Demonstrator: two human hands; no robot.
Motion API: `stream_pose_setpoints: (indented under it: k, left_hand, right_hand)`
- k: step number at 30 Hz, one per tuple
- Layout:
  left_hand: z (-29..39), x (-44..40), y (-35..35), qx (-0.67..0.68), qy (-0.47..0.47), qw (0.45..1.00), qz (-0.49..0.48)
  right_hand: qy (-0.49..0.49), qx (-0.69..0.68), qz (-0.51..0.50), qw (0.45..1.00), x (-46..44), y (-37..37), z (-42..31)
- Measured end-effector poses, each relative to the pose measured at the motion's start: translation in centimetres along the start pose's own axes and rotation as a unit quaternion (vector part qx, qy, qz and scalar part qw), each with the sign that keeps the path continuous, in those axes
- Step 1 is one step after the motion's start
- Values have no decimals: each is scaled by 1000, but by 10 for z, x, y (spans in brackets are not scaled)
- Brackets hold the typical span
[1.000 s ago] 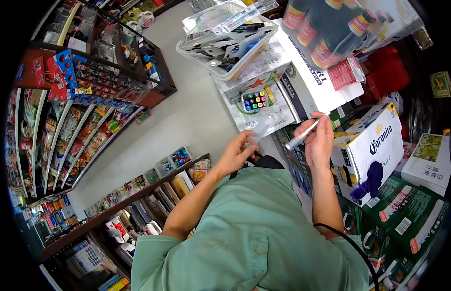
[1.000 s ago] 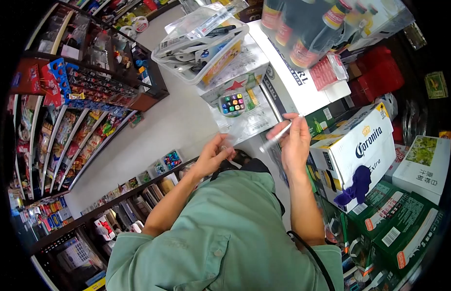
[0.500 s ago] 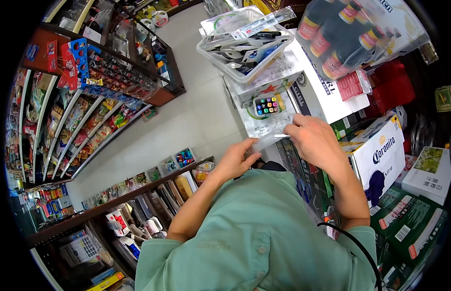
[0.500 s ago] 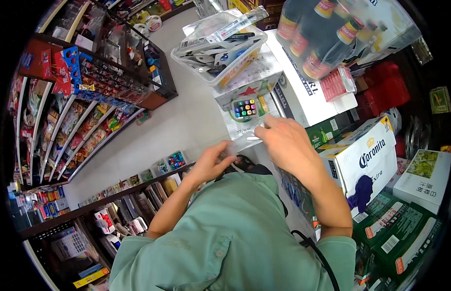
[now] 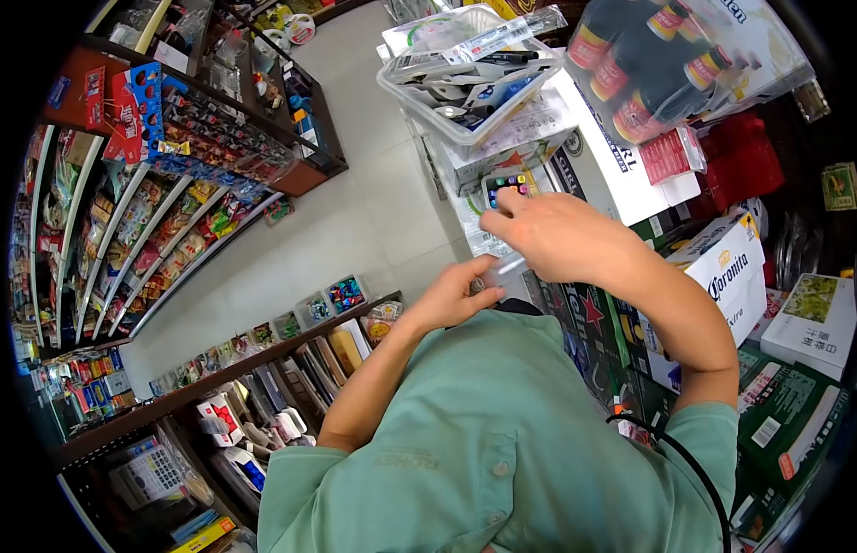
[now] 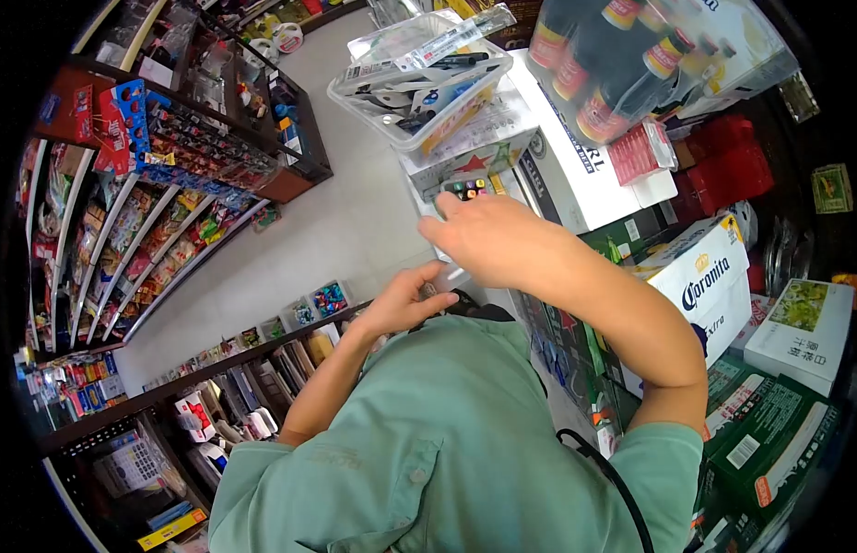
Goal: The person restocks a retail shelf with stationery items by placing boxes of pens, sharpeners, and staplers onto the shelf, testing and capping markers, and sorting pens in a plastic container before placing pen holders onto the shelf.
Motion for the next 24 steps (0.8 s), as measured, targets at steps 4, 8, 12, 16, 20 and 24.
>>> stream_pose_setpoints:
  k: [4, 8, 12, 16, 20, 24]
  left_hand:
    - [-7, 0, 0, 51, -20, 998, -13]
    - [4, 8, -14, 84, -80, 993, 22]
    - [4, 5, -13, 90, -46, 994, 41]
    - [-4, 1, -15, 31, 13, 997, 67]
    - [4, 2, -15, 32, -52, 996, 60]
    - [3, 2, -12, 38, -43, 997, 55]
  right_hand:
    - [-92, -94, 166, 977, 3, -45, 13]
    - [-27, -137, 245, 959, 34, -71, 42]
    - [50, -218, 203, 953, 38, -33, 44]
    - [94, -229, 254, 935, 34, -19, 37]
    - [185, -337, 279, 880, 35, -5, 43]
    - [137, -289, 281, 905, 32, 11, 34]
Point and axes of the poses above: each hand's wrist, its own x-axis away from the middle knuckle, its own y-axis out of the palm, z = x × y, the point moved 5 cm from there along -x, towards the middle knuckle, and after that the axes turned 10 degrees about z, right-handed, at the moved point
